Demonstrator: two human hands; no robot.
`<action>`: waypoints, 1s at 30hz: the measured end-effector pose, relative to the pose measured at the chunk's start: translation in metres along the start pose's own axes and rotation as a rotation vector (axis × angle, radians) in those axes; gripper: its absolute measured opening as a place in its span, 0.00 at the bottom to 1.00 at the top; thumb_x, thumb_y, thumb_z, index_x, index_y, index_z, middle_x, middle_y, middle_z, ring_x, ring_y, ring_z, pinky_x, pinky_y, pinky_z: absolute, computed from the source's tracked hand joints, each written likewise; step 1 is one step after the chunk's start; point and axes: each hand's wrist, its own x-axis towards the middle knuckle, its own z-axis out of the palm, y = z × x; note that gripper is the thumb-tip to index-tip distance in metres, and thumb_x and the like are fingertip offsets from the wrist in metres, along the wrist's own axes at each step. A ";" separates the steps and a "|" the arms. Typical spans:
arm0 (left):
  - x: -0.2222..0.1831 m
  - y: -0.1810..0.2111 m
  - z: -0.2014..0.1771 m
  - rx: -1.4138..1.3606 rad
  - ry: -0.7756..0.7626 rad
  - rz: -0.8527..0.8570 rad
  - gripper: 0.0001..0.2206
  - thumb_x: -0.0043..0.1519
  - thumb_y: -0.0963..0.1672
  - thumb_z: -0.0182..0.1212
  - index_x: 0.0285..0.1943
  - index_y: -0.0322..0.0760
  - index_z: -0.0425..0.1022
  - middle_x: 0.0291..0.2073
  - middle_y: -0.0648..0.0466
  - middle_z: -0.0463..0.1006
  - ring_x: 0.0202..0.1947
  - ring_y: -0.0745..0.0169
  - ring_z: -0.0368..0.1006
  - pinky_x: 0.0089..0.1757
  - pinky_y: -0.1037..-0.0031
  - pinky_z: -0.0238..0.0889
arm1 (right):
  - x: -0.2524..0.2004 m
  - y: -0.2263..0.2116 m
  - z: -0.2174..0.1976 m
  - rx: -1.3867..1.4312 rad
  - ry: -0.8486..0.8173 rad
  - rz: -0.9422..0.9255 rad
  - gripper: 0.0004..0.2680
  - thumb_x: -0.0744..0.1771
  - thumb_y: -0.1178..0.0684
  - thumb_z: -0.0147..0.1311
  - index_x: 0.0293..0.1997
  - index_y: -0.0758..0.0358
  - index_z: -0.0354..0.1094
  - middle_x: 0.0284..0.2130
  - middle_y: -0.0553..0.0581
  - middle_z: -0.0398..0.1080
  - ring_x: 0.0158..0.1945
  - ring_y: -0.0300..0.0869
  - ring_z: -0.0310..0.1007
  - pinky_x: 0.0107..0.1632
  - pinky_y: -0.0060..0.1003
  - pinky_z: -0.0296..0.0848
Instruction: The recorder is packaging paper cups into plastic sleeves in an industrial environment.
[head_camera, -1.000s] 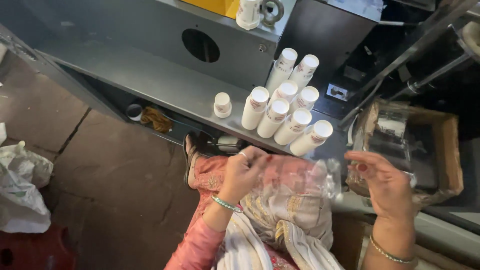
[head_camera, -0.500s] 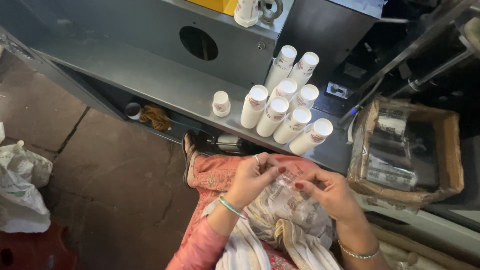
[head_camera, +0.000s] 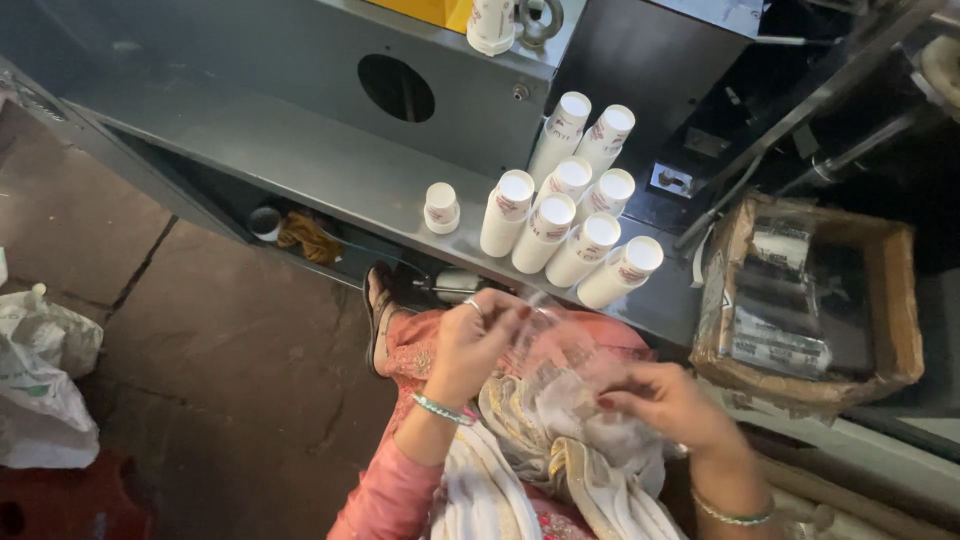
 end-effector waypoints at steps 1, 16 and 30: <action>0.001 0.002 -0.004 0.077 0.097 -0.083 0.04 0.65 0.39 0.60 0.41 0.31 0.78 0.29 0.59 0.81 0.28 0.79 0.71 0.30 0.82 0.65 | -0.004 -0.006 -0.003 0.009 0.028 -0.004 0.06 0.64 0.63 0.61 0.42 0.71 0.79 0.35 0.57 0.81 0.38 0.38 0.79 0.43 0.33 0.77; 0.009 0.002 -0.050 -0.094 0.413 0.007 0.05 0.62 0.39 0.67 0.43 0.30 0.78 0.31 0.60 0.79 0.30 0.79 0.71 0.34 0.85 0.64 | -0.006 -0.051 0.004 0.097 0.421 -0.198 0.07 0.65 0.56 0.63 0.28 0.65 0.70 0.18 0.49 0.71 0.21 0.29 0.65 0.24 0.25 0.63; -0.010 0.026 0.023 0.705 0.153 0.298 0.08 0.59 0.43 0.71 0.42 0.35 0.80 0.34 0.49 0.81 0.34 0.56 0.79 0.37 0.70 0.72 | -0.014 -0.086 0.023 -0.451 0.490 -0.282 0.12 0.62 0.54 0.68 0.22 0.68 0.67 0.16 0.50 0.65 0.22 0.34 0.60 0.23 0.33 0.59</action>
